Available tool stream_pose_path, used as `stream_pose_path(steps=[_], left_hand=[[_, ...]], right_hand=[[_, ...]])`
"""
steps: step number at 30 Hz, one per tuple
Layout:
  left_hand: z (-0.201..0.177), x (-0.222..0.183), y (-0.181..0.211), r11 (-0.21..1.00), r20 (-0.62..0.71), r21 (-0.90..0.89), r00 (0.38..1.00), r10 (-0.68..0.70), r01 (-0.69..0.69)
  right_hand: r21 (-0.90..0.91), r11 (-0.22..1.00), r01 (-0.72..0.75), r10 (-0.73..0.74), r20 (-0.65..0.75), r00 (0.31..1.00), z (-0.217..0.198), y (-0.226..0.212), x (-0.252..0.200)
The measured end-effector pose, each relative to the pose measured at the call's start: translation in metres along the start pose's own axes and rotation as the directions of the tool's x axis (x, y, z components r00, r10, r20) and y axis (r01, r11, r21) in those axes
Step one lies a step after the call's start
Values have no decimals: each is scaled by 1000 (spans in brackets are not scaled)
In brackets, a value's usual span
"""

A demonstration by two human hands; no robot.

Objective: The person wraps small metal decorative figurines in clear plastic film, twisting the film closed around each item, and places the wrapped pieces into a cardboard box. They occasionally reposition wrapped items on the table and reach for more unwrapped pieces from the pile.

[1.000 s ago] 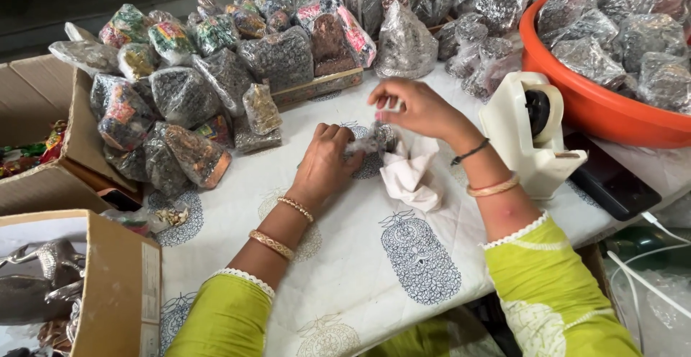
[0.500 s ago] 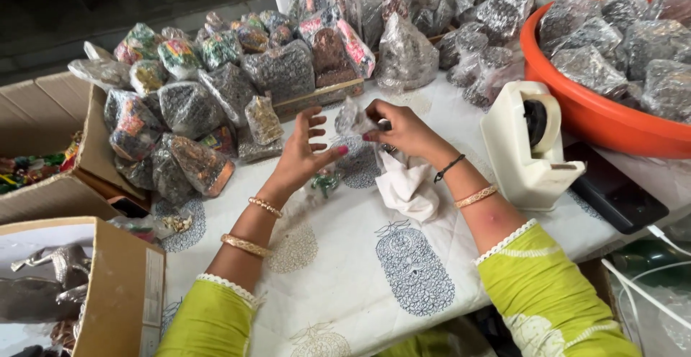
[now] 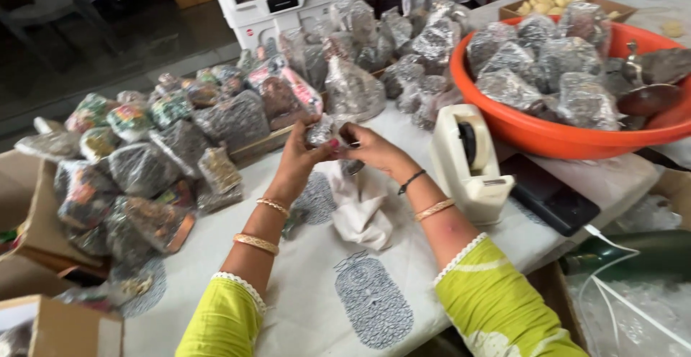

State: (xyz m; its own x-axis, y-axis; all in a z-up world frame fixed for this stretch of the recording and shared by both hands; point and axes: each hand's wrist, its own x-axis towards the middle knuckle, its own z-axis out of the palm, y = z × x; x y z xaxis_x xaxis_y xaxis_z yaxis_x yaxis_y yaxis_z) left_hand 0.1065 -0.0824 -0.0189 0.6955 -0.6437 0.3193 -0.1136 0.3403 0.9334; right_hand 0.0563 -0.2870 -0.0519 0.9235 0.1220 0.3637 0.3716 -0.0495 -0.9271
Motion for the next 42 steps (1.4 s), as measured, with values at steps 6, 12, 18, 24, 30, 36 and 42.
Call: stream_pose_path(steps=[6,12,18,24,30,36,42], left_hand=[[15,38,3,995,-90,99,995,37,-28],[32,95,-39,778,-16,614,982,186,-137],[67,169,-94,621,13,773,982,188,-129],[88,203,-103,586,9,801,981,196,-124],[97,192,-82,617,-26,785,991,130,-60],[93,192,-108,494,-21,860,959,283,-127],[109,169,-71,485,-53,874,988,142,-22]], right_hand=[[-612,783,-115,-57,-254,966,-2,-47,-7],[-876,477,73,-681,-316,661,55,-125,-24],[-910,345,233,-725,-100,681,97,-134,-44],[-872,370,320,-736,-65,674,110,-154,-56],[-845,419,332,-687,-57,724,115,-164,-63],[-836,438,331,-667,-55,743,115,-165,-63],[-849,425,313,-659,-53,751,111,-158,-57]])
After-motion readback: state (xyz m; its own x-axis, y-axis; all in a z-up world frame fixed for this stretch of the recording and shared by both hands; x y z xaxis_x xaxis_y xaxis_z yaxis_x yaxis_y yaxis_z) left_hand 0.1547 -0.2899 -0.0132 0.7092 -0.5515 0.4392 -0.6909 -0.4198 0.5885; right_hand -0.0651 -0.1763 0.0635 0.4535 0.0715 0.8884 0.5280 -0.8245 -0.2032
